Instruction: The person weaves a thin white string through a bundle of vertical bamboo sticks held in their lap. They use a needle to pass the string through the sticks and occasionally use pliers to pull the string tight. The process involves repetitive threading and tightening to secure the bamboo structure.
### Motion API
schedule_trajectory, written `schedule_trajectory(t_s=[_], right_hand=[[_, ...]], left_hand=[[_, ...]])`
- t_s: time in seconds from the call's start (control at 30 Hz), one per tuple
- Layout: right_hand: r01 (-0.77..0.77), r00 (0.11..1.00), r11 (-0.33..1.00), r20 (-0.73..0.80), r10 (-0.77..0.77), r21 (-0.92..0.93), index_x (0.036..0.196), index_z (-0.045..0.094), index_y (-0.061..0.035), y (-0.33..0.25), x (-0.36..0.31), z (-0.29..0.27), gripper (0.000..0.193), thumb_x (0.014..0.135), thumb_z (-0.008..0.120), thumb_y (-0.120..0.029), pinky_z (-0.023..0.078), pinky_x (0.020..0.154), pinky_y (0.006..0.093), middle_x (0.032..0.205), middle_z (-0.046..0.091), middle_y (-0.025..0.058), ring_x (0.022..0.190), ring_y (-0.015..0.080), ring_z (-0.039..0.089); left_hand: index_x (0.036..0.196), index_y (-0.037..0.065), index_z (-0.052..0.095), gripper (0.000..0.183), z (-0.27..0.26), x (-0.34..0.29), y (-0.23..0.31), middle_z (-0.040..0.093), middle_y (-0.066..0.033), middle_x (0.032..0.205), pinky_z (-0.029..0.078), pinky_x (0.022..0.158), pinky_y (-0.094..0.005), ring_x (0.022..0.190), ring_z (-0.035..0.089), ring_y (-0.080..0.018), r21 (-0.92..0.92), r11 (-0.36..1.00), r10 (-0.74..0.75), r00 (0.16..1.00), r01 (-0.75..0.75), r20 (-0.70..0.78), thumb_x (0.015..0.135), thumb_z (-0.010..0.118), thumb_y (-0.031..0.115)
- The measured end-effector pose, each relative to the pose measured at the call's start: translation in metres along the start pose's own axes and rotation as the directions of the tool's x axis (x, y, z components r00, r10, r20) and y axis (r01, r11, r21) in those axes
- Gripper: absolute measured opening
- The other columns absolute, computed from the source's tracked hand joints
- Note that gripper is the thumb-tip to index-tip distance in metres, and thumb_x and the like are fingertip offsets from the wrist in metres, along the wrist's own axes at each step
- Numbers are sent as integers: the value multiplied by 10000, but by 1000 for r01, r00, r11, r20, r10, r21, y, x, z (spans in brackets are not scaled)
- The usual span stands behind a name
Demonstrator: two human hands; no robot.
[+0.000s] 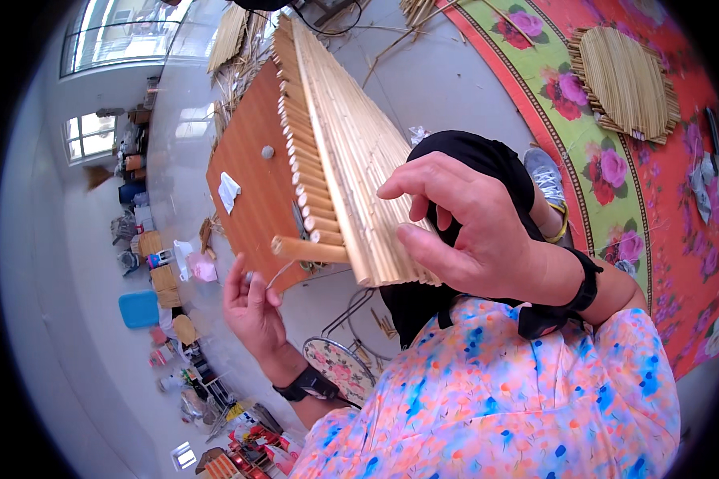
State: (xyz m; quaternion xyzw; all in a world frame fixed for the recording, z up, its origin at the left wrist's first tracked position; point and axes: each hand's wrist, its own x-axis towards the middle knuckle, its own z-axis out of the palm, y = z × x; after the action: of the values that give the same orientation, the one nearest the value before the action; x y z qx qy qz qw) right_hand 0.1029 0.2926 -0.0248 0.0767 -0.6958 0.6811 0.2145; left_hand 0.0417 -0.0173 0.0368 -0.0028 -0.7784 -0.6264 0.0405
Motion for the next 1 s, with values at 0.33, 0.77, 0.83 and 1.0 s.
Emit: schedule_trajectory(t_s=[0.33,0.77,0.83,1.0], right_hand=[[219,976,974,6,-220,63,1118,588,-14,-3,-1,14,430,802,707,-279,516,766,369,1062,594,156,935,332,610],[149,957,966,-214,-195,-213,1127,601,-68,-2,-12,46,570,597,793,-147,553,718,350,1063,602,99,900,280,629],[124,952,966,-246,-180,-228,1123,605,-66,-3,-13,51,561,597,784,-147,554,705,348,1052,605,98,877,276,631],[136,928,950,-299,-222,-282,1092,637,-52,-1,-12,58,453,657,722,-144,558,657,316,982,635,88,820,246,652]], left_hand=[[1187,-76,587,283,116,-28,5,680,-99,960,528,577,-230,771,671,-137,0,999,-33,947,35,320,916,623,-3],[1005,-5,584,202,93,-14,-4,617,-99,997,512,534,-238,654,629,-170,-435,900,124,944,22,306,945,621,185],[937,50,540,212,99,-14,-7,592,-81,1006,505,538,-215,662,624,-148,-580,807,120,929,114,349,966,591,254],[823,132,422,319,132,-24,5,552,-13,806,494,613,-209,695,580,-82,-480,875,-14,995,59,96,1012,483,383]])
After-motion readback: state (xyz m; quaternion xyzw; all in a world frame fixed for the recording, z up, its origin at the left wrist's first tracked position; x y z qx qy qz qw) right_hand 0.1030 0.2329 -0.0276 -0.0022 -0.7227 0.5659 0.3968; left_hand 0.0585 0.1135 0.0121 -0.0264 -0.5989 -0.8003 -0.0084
